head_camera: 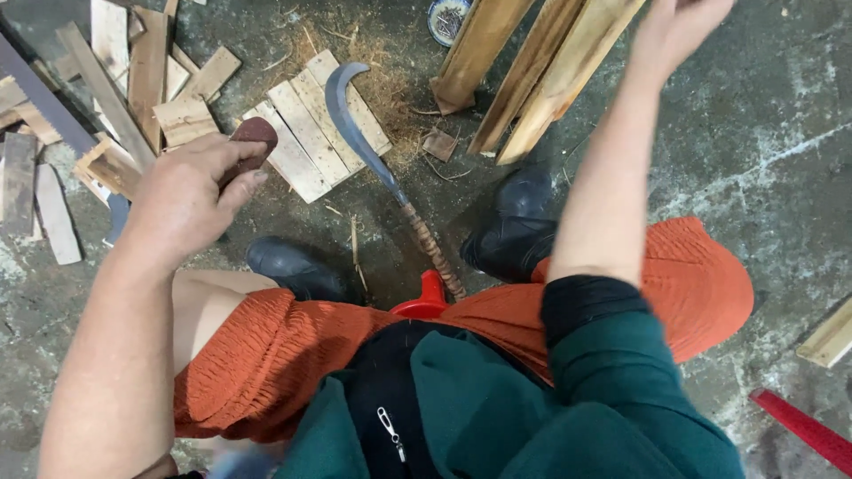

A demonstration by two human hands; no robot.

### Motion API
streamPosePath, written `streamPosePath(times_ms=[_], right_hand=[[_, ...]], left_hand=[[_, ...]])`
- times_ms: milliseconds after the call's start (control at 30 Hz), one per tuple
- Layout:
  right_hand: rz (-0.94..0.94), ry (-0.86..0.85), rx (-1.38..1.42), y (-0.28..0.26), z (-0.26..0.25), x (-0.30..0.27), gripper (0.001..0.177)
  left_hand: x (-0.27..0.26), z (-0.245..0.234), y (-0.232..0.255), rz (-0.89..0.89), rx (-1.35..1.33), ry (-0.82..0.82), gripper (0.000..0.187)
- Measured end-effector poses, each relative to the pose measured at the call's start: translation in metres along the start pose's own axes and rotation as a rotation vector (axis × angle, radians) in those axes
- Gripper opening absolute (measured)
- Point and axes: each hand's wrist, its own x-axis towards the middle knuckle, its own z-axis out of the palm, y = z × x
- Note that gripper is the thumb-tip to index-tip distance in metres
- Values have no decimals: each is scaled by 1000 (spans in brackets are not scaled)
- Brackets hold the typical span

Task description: Sanding wooden planks by hand using sandpaper and a curved blade tool.

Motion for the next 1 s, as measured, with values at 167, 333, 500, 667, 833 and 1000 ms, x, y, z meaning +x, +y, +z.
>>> streamPosePath(times_ms=[167,333,500,667,833,1000], right_hand=[[332,-210,-303,109,-19,-139,37],[83,-576,-479,76,-21,-145,43],[156,-745,-801,91,-17,-162,39],[98,-649,-734,101,-15,-168,21],[-2,-586,-609,109,-20,-178,19],[-17,-554,-477,125,-19,-183,12]], left_hand=[[4,0,2,-14,1,-21,39],[1,-1,2,5,27,-33,39],[-2,-2,-1,-1,35,-24,41],[-4,-1,-5,44,76,-44,43],[-4,-1,-6,51,66,-30,43],[-4,2,-8,94,82,-9,43]])
